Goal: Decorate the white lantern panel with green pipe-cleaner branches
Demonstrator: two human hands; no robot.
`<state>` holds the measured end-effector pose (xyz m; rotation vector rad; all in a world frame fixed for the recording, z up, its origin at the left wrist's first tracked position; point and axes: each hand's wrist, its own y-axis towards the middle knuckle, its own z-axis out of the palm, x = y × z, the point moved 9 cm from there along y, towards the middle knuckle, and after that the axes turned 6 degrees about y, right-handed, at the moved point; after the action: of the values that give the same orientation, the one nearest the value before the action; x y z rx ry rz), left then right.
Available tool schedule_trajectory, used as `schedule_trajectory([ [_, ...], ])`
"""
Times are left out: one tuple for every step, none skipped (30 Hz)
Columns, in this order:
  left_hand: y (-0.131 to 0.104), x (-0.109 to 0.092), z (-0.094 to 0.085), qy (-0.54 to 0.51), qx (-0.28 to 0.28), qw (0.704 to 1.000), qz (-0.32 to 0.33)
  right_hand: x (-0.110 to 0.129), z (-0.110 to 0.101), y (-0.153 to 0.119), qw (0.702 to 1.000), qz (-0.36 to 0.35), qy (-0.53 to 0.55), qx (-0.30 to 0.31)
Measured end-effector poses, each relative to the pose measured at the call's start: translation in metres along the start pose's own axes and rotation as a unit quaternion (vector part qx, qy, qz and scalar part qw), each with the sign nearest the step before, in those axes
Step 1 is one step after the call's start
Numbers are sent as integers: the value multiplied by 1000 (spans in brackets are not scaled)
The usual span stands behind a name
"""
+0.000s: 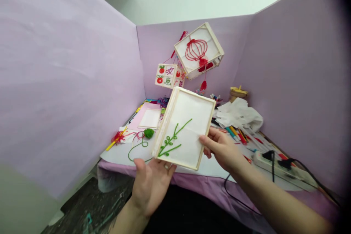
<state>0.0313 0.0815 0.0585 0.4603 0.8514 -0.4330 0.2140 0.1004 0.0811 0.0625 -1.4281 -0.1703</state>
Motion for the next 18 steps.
schedule_trajectory([
  [3, -3, 6, -52, 7, 999, -1, -4, 1, -2, 1000, -1, 4, -2],
  [5, -5, 11, -96, 11, 995, -3, -8, 2, -4, 1000, -2, 7, -5],
  [6, -6, 14, -134, 10, 991, -5, -11, 3, -5, 1000, -2, 9, -6],
  [7, -6, 16, -166, 5, 986, -5, -14, 4, -6, 1000, -2, 10, -6],
  [7, -5, 16, -192, -4, 981, -3, -16, 5, -6, 1000, -3, 10, -7],
  [6, -4, 15, -212, -15, 977, 2, -18, 6, -6, 1000, -4, 9, -7],
  [6, -2, 13, -227, -27, 973, 6, -19, 6, -5, 1000, -8, 5, -7],
  [6, 0, 10, -237, -42, 971, 10, -19, 7, -4, 1000, -14, -2, -8],
  [5, 1, 7, -242, -58, 968, 14, -18, 8, -3, 1000, -22, -12, -8],
  [5, 2, 5, -245, -74, 967, 16, -18, 9, -2, 999, -32, -26, -6],
  [5, 3, 2, -246, -89, 965, 17, -16, 10, -2, 998, -46, -44, -6],
  [5, 3, 0, -246, -104, 963, 18, -13, 10, -3, 995, -71, -64, -17],
  [5, 1, -2, -246, -118, 962, 22, -6, 8, -6, 989, -110, -92, -47],
  [5, -1, -3, -245, -134, 960, 30, 3, 4, -13, 974, -163, -127, -97],
  [4, -3, -5, -243, -149, 958, 40, 16, 1, -24, 947, -227, -167, -157],
  [3, -5, -6, -240, -165, 955, 50, 29, 3, -39, 909, -295, -209, -207],
  [3, -7, -6, -234, -178, 954, 59, 40, 11, -53, 869, -358, -251, -233],
  [2, -8, -6, -228, -186, 953, 66, 48, 25, -66, 833, -411, -292, -228],
])
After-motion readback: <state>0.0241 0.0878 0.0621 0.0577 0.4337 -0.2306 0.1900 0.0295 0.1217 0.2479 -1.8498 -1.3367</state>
